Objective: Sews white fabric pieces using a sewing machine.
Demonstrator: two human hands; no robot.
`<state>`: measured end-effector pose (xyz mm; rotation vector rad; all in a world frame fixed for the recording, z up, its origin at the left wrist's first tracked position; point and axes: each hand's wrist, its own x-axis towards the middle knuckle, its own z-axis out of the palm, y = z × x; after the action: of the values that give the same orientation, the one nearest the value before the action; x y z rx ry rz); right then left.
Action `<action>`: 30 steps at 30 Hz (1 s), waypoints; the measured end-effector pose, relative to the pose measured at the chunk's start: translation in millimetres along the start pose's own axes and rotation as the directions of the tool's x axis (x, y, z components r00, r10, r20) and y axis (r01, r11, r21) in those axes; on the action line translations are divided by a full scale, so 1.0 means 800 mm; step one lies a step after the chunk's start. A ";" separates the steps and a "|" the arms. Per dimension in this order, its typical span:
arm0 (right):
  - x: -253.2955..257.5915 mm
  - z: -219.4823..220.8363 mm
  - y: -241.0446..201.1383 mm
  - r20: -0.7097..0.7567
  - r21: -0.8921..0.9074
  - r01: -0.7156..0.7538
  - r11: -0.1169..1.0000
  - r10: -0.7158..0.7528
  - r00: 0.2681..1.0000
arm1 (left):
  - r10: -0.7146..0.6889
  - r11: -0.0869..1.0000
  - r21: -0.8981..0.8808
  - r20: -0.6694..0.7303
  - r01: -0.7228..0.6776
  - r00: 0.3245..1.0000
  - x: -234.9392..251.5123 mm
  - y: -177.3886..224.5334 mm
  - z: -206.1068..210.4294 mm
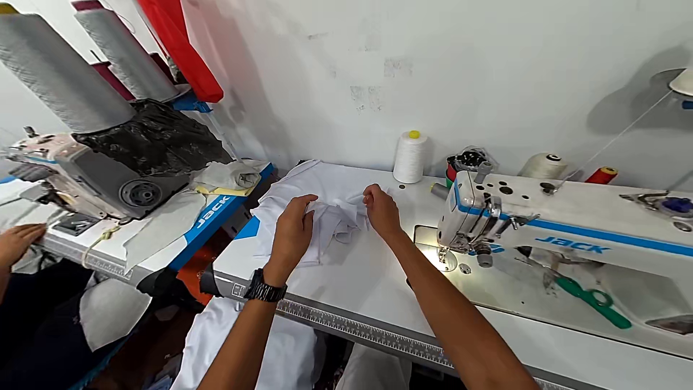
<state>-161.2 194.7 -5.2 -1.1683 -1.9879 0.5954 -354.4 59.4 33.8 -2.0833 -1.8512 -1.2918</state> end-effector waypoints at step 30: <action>-0.334 -0.099 0.018 -0.249 -0.328 -0.291 0.899 0.215 0.944 | 0.460 0.873 -0.222 0.670 -0.434 0.582 -0.065 0.087 0.150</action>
<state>-8.6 -31.5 -63.6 -1.6636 -1.8230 0.2203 -228.4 66.3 -43.3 -3.0840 -1.2517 -0.3929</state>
